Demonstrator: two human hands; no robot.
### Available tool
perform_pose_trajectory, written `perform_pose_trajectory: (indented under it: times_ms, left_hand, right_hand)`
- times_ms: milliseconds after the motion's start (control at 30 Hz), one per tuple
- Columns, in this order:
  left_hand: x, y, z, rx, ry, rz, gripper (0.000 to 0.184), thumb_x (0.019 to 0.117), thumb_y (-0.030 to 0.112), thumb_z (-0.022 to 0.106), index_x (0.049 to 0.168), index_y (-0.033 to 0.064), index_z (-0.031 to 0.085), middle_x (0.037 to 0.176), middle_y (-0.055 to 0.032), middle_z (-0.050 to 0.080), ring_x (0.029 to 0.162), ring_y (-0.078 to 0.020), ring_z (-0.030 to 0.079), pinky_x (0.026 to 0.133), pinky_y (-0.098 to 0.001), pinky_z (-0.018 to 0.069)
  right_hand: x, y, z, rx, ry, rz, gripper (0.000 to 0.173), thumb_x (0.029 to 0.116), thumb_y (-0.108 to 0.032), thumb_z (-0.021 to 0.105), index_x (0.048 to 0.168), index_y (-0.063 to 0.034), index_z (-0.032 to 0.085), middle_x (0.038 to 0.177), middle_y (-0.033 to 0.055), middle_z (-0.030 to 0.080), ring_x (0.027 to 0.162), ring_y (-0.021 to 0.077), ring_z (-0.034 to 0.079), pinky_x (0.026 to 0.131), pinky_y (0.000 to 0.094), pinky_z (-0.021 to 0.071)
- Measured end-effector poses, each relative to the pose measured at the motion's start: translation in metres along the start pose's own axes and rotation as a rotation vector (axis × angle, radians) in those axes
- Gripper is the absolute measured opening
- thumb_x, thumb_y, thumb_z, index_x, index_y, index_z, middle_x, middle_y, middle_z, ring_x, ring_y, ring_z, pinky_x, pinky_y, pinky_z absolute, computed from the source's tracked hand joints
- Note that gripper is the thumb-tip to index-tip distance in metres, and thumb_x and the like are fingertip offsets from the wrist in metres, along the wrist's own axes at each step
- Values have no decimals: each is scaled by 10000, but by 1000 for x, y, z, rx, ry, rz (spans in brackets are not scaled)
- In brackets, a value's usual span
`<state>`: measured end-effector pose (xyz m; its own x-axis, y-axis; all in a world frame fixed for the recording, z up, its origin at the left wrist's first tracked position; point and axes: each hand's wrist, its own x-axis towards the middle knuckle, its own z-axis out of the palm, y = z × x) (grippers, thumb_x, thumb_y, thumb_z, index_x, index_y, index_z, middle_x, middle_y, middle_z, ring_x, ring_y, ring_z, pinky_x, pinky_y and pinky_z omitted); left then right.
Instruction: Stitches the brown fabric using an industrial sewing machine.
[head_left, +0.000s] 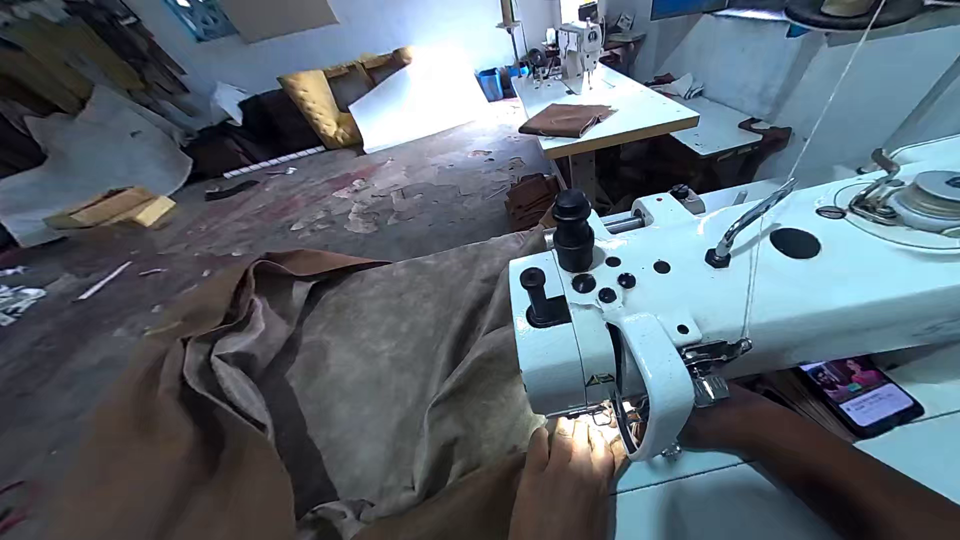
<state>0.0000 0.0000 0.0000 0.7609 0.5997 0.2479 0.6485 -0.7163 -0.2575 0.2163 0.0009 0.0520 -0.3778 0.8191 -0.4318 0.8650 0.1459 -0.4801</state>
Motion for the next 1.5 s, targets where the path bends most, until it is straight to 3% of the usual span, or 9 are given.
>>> perform_pose_trajectory:
  times_ms: [300, 500, 833, 1000, 1133, 1200, 1267, 1333, 1500]
  left_hand:
    - [0, -3, 8, -86, 18, -26, 234, 938, 138, 596, 1031, 169, 809, 1077, -48, 786, 1059, -246, 744, 919, -494, 562]
    - [0, -10, 12, -99, 3, -27, 257, 894, 84, 629, 1041, 191, 811, 998, -45, 786, 1043, -261, 744, 939, -545, 544]
    - [4, -25, 11, -233, -165, -15, 265, 940, 48, 581, 1091, 134, 781, 1080, -72, 777, 1155, -308, 707, 1060, -593, 471]
    - [16, -37, -6, -312, -481, -61, 409, 1004, 18, 463, 1306, 147, 705, 1367, -62, 678, 1402, -328, 525, 1198, -588, 297]
    - [22, -41, -10, -273, -504, -86, 428, 1000, 19, 470, 1308, 186, 716, 1381, -40, 671, 1421, -316, 504, 1190, -600, 300]
    - [18, -42, -8, -247, -363, -39, 366, 943, 8, 580, 1206, 179, 768, 1215, -75, 742, 1283, -336, 622, 1105, -616, 404]
    - [11, -45, 4, -220, -40, 86, 267, 822, 24, 704, 1009, 193, 795, 938, -44, 753, 996, -296, 725, 893, -560, 545]
    - [7, -47, 10, -271, 89, 218, 221, 886, 96, 649, 1022, 232, 759, 984, 30, 743, 955, -213, 709, 823, -452, 549]
    - [6, -44, 4, -337, -116, 243, 216, 935, 84, 623, 1004, 222, 774, 1064, 51, 766, 1038, -200, 709, 881, -454, 540]
  right_hand:
    - [-3, -14, -9, -26, -55, 103, 281, 1063, -108, 476, 1223, 19, 668, 1159, 279, 666, 1122, 456, 630, 927, 632, 468]
    - [-4, -2, 8, -11, 120, -134, 226, 1010, -107, 553, 1074, 36, 716, 1024, 264, 700, 1031, 442, 668, 869, 603, 499]
    - [-3, -6, 11, -32, 133, -149, 265, 1033, -136, 532, 995, 67, 697, 947, 272, 693, 964, 441, 678, 828, 585, 506]
    - [4, 8, 36, -156, 467, -351, 210, 959, -138, 607, 841, 6, 705, 815, 185, 704, 830, 347, 722, 723, 506, 575]
    - [6, 13, 43, -210, 511, -411, 218, 972, -157, 601, 848, -9, 703, 814, 159, 700, 829, 312, 721, 736, 468, 585]
    - [8, 16, 44, -243, 500, -465, 233, 981, -173, 594, 844, -21, 705, 814, 147, 697, 819, 297, 715, 726, 452, 581]
    - [7, 16, 41, -262, 493, -527, 242, 970, -188, 615, 813, -29, 707, 782, 139, 689, 775, 298, 708, 683, 452, 573]
    - [8, 18, 41, -302, 508, -589, 231, 955, -216, 634, 799, -67, 715, 771, 102, 692, 761, 268, 710, 670, 431, 580]
    - [12, 22, 48, -215, 437, -599, 261, 1015, -247, 571, 959, -87, 769, 885, 86, 733, 867, 247, 713, 781, 423, 579]
